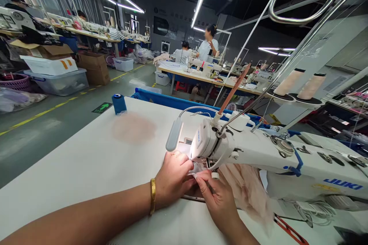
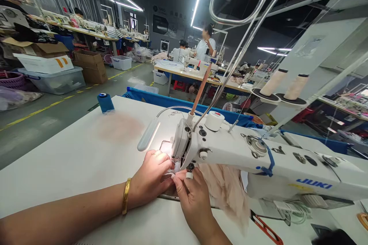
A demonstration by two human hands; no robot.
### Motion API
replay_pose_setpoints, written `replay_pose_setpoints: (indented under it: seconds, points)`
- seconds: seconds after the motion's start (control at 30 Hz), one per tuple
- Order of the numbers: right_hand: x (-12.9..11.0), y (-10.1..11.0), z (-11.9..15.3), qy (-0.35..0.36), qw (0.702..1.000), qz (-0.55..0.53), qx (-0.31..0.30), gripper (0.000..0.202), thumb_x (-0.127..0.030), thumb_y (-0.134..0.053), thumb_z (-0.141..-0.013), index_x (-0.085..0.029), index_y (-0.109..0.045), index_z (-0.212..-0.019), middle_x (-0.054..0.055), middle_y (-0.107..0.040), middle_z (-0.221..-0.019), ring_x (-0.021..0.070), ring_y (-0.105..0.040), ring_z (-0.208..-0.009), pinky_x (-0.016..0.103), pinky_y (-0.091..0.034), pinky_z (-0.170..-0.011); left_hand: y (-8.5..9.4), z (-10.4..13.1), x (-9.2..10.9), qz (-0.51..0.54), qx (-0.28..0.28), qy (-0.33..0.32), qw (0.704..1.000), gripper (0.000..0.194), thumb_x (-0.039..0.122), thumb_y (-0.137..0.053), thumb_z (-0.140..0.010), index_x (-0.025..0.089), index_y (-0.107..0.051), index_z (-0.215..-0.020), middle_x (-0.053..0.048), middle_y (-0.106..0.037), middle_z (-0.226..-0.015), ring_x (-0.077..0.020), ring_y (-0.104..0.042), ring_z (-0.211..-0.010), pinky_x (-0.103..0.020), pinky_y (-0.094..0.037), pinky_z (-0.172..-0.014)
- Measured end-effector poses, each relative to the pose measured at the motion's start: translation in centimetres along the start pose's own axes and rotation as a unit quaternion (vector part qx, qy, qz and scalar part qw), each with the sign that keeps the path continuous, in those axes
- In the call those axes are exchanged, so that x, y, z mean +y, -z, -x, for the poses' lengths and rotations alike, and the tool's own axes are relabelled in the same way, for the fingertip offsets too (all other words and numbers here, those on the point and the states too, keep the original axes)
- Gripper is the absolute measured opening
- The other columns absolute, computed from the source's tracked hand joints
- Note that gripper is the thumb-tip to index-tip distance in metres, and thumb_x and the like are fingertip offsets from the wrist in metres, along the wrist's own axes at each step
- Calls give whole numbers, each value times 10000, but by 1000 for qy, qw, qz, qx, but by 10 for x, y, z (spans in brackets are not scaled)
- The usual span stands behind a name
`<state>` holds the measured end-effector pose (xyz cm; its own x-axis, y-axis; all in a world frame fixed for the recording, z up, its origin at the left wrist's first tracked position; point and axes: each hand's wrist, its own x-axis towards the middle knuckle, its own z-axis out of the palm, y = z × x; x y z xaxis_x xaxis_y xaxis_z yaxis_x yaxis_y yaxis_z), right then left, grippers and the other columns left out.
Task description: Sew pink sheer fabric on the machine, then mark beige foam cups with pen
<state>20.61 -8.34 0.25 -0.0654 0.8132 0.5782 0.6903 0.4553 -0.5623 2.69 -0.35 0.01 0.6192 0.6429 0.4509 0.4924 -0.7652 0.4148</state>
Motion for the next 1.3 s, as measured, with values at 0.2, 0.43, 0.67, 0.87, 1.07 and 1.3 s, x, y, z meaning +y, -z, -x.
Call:
replay_pose_setpoints:
  seconds: [0.2,0.43,0.67,0.87,1.07,1.3]
  points:
    - [-2,-1,1,51,998,38,8,231,-219,-535,-1083,-259,-705,-931,2,-735,-862,197,-665,-763,317,-522,-735,-6,1,-2,-22,36,-42,998,77,224,-648,-851,201,-588,-809,-23,-647,-869,-233,-570,-850,-431,-345,-843]
    - [2,-2,-1,24,999,11,21,221,-270,-525,-1096,-255,-715,-984,29,-768,-966,216,-707,-902,318,-525,-795,-4,1,-4,0,55,-75,996,100,113,-536,-820,198,-580,-794,-24,-629,-828,-208,-551,-802,-406,-353,-806]
    - [10,7,8,108,983,64,-131,221,-234,-486,-1110,-233,-632,-945,9,-716,-905,208,-635,-876,331,-441,-787,9,11,-6,28,4,-156,987,221,124,-567,-934,211,-615,-737,7,-683,-828,-179,-571,-789,-382,-344,-788]
    - [8,13,14,144,960,130,-203,166,-258,-505,-1104,-219,-626,-998,24,-691,-940,222,-584,-872,359,-381,-793,14,27,-7,17,-22,-197,980,245,50,-578,-906,213,-619,-729,60,-720,-817,-136,-583,-689,-401,-336,-850]
    - [8,13,11,134,963,126,-198,111,-194,-541,-1070,-216,-633,-1013,29,-690,-950,217,-594,-851,352,-407,-788,13,25,-9,-6,-7,-195,981,242,41,-570,-899,221,-640,-753,63,-693,-766,-138,-579,-666,-409,-325,-887]
    - [14,8,8,133,965,141,-178,178,-158,-535,-1058,-219,-655,-1176,66,-723,-1041,243,-641,-919,337,-471,-747,11,17,-20,-28,-9,-186,982,204,80,-589,-900,215,-638,-756,36,-700,-793,-164,-582,-702,-412,-334,-869]
